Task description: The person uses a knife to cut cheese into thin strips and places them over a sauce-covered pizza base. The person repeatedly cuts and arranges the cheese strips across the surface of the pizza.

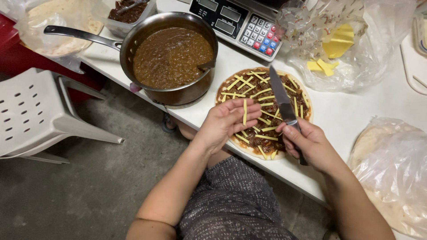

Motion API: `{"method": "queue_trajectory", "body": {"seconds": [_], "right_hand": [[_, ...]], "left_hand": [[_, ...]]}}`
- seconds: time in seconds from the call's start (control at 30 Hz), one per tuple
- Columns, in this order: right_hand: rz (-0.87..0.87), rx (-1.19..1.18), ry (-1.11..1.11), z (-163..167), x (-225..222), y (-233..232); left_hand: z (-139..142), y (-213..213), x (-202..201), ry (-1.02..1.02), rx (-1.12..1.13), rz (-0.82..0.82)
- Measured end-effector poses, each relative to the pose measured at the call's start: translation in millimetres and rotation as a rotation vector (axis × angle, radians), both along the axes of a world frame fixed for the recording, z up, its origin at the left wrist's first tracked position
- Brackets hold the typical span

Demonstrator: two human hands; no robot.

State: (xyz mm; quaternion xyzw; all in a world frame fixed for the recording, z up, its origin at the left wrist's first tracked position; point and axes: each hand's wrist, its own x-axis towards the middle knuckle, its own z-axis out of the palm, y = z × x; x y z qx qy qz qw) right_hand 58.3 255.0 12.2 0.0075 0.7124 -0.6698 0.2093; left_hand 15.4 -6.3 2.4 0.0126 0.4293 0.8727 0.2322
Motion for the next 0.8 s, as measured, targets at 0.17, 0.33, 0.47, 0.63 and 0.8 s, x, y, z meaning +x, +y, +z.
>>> {"method": "queue_trajectory", "body": {"seconds": [0.17, 0.33, 0.47, 0.63, 0.8], "right_hand": [[0.054, 0.337, 0.12, 1, 8, -20], [0.046, 0.671, 0.495, 9, 16, -38], [-0.018, 0.747, 0.537, 12, 20, -47], [-0.044, 0.814, 0.645, 9, 20, -49], [-0.034, 0.834, 0.674, 5, 20, -49]], "left_hand": [[8, 12, 1, -0.051, 0.187, 0.231], [5, 36, 5, 0.05, 0.186, 0.379], [2, 50, 5, 0.096, 0.286, 0.425], [1, 59, 5, 0.102, 0.346, 0.437], [0, 62, 7, 0.099, 0.368, 0.447]]}}
